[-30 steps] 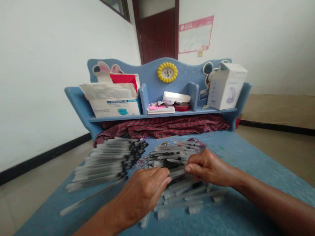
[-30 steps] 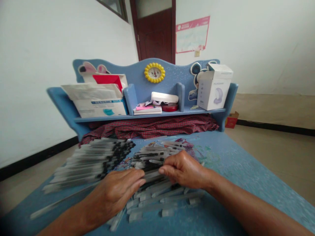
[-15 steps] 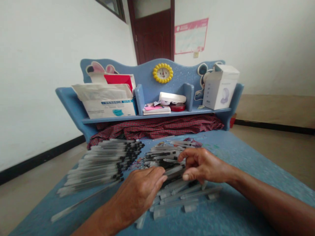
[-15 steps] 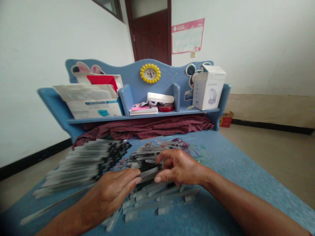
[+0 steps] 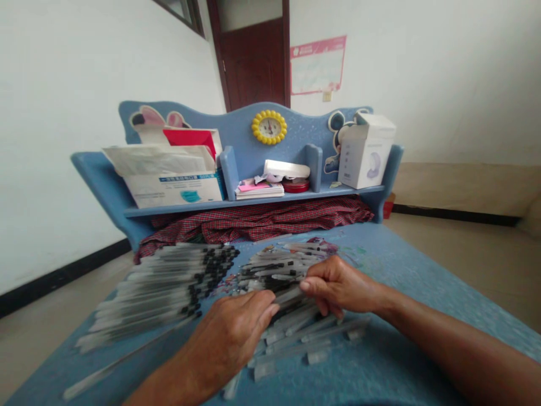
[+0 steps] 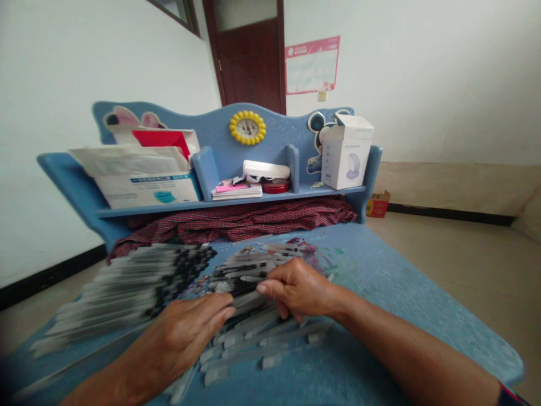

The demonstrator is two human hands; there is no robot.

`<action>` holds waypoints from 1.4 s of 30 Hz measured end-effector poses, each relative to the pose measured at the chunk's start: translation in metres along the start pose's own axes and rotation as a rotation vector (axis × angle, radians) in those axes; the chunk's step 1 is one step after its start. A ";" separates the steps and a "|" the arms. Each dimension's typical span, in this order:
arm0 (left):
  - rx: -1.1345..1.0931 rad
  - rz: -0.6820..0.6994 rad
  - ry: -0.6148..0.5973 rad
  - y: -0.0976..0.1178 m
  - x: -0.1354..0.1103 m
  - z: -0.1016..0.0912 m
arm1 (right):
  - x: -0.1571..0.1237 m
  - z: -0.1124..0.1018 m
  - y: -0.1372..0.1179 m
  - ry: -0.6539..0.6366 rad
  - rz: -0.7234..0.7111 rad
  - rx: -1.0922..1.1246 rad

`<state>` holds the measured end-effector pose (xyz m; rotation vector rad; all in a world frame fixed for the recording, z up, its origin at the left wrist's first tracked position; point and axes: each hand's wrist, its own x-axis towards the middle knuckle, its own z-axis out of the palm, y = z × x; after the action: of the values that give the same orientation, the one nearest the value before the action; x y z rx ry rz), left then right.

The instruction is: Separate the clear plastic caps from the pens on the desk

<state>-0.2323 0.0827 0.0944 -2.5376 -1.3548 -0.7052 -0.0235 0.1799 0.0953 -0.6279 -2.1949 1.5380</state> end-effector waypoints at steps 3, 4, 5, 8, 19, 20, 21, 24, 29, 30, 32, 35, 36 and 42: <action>-0.054 -0.043 -0.047 0.002 0.001 -0.001 | 0.000 -0.001 -0.002 0.008 0.007 0.054; -0.086 -0.076 -0.069 0.003 0.002 -0.002 | 0.000 -0.002 -0.002 0.012 0.010 0.073; -0.128 -0.118 -0.100 0.005 0.003 -0.003 | -0.001 -0.003 -0.002 0.015 0.011 0.086; -0.337 -0.289 -0.250 0.013 0.008 -0.011 | -0.002 -0.006 -0.003 0.011 0.002 0.087; -0.413 -0.376 -0.295 0.016 0.009 -0.012 | -0.007 -0.011 -0.006 -0.079 -0.019 -0.051; -0.398 -0.369 -0.293 0.016 0.009 -0.012 | -0.007 -0.010 -0.005 -0.087 -0.024 -0.059; -0.402 -0.376 -0.301 0.015 0.010 -0.012 | -0.007 -0.010 -0.005 -0.090 -0.024 -0.045; -0.542 -0.478 -0.379 0.015 0.009 -0.013 | -0.006 -0.010 -0.005 -0.086 0.004 0.065; -0.735 -0.629 -0.453 0.012 0.008 -0.012 | -0.005 -0.025 -0.008 0.015 -0.006 0.110; -0.727 -0.625 -0.434 0.012 0.008 -0.012 | -0.004 -0.030 -0.007 0.056 -0.003 0.064; -0.689 -0.608 -0.408 0.011 0.008 -0.011 | -0.003 -0.040 -0.003 0.116 0.045 -0.069; -0.607 -0.575 -0.398 0.012 0.009 -0.012 | -0.001 -0.051 0.005 0.122 0.179 -0.289; -0.578 -0.564 -0.391 0.013 0.010 -0.012 | -0.001 -0.052 0.008 0.115 0.212 -0.351; -0.423 -0.464 -0.351 0.014 0.013 -0.012 | 0.001 -0.053 0.014 0.068 0.299 -0.459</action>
<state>-0.2188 0.0801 0.1118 -2.7830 -2.1642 -0.7011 0.0069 0.2253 0.0990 -1.1748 -2.5037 1.1091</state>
